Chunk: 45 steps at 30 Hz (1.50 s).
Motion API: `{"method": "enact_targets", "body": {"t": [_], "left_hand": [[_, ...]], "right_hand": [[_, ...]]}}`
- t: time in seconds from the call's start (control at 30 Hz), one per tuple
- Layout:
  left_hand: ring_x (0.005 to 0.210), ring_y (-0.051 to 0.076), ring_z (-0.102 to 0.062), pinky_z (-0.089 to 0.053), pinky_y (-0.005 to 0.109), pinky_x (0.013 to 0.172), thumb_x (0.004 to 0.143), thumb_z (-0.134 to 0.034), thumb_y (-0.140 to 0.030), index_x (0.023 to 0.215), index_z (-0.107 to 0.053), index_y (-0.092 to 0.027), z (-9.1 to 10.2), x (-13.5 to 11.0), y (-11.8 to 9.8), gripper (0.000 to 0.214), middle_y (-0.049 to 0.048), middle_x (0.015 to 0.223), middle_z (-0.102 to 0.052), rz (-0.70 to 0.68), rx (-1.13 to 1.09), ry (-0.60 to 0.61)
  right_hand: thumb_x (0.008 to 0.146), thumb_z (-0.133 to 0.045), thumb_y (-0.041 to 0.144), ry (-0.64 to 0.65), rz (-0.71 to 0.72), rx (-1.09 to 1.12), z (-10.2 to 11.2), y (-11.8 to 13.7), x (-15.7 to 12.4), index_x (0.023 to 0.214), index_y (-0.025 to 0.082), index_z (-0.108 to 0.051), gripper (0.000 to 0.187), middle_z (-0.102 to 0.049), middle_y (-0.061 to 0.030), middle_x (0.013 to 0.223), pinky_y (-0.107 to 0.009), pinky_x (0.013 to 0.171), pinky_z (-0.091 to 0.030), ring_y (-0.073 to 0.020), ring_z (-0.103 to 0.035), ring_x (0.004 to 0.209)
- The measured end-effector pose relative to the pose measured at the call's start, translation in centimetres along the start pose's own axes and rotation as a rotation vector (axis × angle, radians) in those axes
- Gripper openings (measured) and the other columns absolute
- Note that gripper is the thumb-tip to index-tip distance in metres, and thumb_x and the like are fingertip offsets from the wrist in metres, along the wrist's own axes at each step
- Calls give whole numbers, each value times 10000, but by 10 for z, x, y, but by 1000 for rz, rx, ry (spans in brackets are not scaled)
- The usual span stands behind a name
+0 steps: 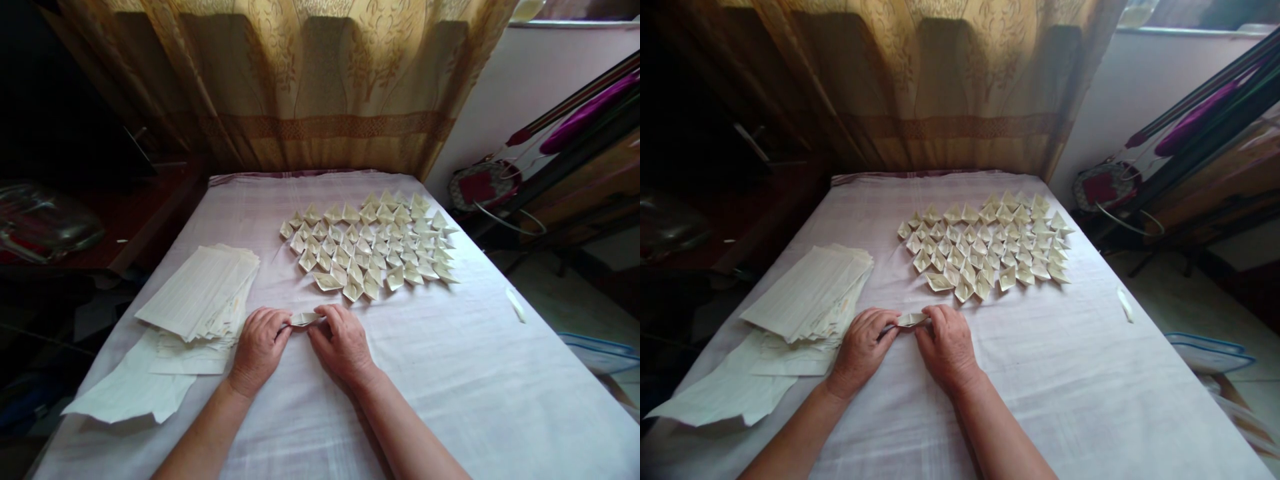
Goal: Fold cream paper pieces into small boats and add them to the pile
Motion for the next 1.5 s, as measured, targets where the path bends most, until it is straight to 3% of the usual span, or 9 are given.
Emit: {"method": "enact_targets", "body": {"t": [0.1, 0.23, 0.4, 0.6, 0.77, 1.1, 1.5], "left_hand": [[884, 210, -629, -488, 396, 900, 873, -559, -135, 898, -585, -215, 1, 0, -4, 87, 30, 890, -696, -25, -17, 12], [843, 201, -623, -502, 374, 865, 883, -535, -145, 898, -588, -220, 0, -1, -5, 93, 24, 841, -670, -27, -38, 23], [871, 214, -629, -508, 365, 832, 891, -603, -231, 1143, -595, -200, -2, -3, -6, 255, 51, 930, -693, -49, -38, 3], [835, 195, -640, -496, 351, 825, 875, -648, -263, 923, -676, -219, -8, 0, -5, 71, 30, 857, -713, -17, -109, 71], [826, 198, -649, -500, 371, 852, 874, -647, -267, 956, -672, -213, -5, 0, -4, 102, 36, 857, -720, -22, -119, 37], [845, 199, -633, -469, 392, 899, 909, -593, -226, 961, -660, -206, -9, 0, -10, 87, 30, 869, -718, -60, -67, 82], [829, 196, -637, -460, 387, 898, 909, -609, -222, 945, -670, -205, -10, -2, -12, 73, 19, 856, -727, -79, -67, 82]], "right_hand": [[830, -625, 215, -3, 25, 11, 1, 4, 1, 1047, 188, -610, 219, -663, -43, 907, -298, 735, -426, -191, -605, 800], [856, -633, 246, 15, 29, 48, 1, 6, 2, 878, 205, -616, 50, -654, -29, 858, -276, 716, -412, -173, -593, 774], [867, -639, 265, 63, 46, 86, -2, 8, 1, 813, 211, -594, 88, -634, -8, 782, -265, 684, -382, -161, -572, 735], [875, -613, 257, 81, 64, 125, -4, 9, -1, 873, 211, -611, 46, -630, -6, 736, -261, 667, -399, -159, -573, 695], [885, -553, 230, 54, 115, 225, 3, 16, -1, 1041, 212, -620, 171, -649, -64, 951, -279, 765, -478, -172, -605, 842], [915, -541, 223, 177, 158, 166, -11, 24, -3, 1014, 234, -706, 192, -639, -56, 929, -301, 768, -458, -172, -576, 839], [905, -576, 234, 124, 87, 200, -13, 15, -4, 850, 207, -678, 119, -675, -52, 936, -313, 809, -447, -174, -599, 861]]}}
Point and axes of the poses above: each hand's wrist, its own x-axis towards the middle knuckle, its own z-axis out of the back of the hand, y = z × x, the point moved 10 cm from there along x, towards the middle knuckle
